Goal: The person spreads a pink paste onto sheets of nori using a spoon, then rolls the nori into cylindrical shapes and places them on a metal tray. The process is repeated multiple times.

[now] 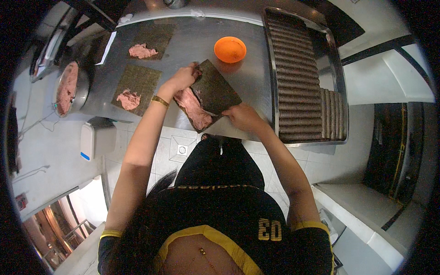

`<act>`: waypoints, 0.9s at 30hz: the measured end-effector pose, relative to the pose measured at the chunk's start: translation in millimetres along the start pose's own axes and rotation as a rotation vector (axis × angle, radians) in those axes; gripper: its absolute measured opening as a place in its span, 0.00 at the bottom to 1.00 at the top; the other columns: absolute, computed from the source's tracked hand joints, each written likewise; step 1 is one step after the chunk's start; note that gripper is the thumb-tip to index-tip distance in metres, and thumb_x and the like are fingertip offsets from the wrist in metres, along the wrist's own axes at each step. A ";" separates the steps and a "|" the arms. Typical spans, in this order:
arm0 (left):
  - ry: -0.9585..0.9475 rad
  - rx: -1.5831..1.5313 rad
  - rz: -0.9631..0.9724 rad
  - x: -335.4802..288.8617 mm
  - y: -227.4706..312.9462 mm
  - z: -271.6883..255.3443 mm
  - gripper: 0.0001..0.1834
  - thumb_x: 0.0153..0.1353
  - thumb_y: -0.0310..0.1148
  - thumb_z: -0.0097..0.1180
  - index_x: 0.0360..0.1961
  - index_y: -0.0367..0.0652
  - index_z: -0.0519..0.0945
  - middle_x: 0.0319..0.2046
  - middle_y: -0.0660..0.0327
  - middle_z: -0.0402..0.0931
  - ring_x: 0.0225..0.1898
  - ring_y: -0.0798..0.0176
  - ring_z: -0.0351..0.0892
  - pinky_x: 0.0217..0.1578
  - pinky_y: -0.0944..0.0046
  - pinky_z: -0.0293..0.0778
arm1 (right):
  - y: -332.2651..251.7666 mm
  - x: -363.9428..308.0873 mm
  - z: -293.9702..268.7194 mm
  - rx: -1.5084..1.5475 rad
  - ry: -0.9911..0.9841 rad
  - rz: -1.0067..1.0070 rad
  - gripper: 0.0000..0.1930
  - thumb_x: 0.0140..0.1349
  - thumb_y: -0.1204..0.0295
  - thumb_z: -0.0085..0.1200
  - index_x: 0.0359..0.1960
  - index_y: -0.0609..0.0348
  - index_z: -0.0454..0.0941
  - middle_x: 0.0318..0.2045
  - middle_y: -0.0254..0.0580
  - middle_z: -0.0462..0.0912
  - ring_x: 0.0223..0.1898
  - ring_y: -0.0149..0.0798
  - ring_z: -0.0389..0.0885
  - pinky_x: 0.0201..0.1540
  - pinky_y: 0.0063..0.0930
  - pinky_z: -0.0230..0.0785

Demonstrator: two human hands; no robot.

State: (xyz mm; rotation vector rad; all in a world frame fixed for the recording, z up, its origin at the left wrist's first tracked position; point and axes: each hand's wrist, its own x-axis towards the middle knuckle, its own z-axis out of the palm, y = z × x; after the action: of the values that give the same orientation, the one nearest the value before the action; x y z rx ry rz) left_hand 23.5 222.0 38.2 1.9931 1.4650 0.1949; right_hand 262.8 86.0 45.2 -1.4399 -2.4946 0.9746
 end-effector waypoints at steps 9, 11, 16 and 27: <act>0.030 0.003 0.107 -14.8 -1.0 -8.5 0.20 0.64 0.35 0.46 0.55 0.40 0.71 0.44 0.43 0.77 0.47 0.38 0.74 0.48 0.50 0.70 | -30.1 -41.9 8.4 0.103 0.131 0.123 0.17 0.56 0.76 0.46 0.48 0.56 0.78 0.36 0.53 0.80 0.37 0.54 0.79 0.42 0.44 0.72; 0.223 -0.131 0.125 -35.7 1.9 -11.1 0.18 0.63 0.34 0.47 0.52 0.39 0.73 0.41 0.43 0.78 0.45 0.39 0.76 0.45 0.51 0.72 | -39.5 -48.6 14.7 0.116 0.183 0.118 0.18 0.56 0.78 0.47 0.49 0.57 0.76 0.34 0.53 0.79 0.35 0.55 0.79 0.40 0.43 0.72; 0.477 -0.302 -0.207 -119.3 -18.9 14.8 0.11 0.59 0.29 0.50 0.41 0.33 0.75 0.33 0.44 0.79 0.38 0.41 0.79 0.40 0.54 0.74 | -64.8 -59.0 49.2 -0.010 0.314 0.188 0.27 0.50 0.84 0.48 0.56 0.62 0.69 0.37 0.52 0.75 0.36 0.54 0.78 0.38 0.41 0.73; 0.255 -0.856 -0.235 -172.6 -27.9 81.2 0.16 0.54 0.24 0.56 0.45 0.31 0.75 0.36 0.51 0.82 0.39 0.58 0.83 0.40 0.64 0.77 | -111.2 1.1 65.4 -0.146 0.189 0.178 0.26 0.52 0.81 0.47 0.58 0.64 0.67 0.41 0.54 0.73 0.38 0.56 0.77 0.42 0.44 0.72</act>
State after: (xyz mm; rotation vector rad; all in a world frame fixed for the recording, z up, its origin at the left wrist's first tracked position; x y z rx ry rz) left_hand -23.3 38.5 1.9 1.1249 1.4132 0.8397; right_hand 154.4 17.0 57.0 -1.7333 -2.3763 0.6552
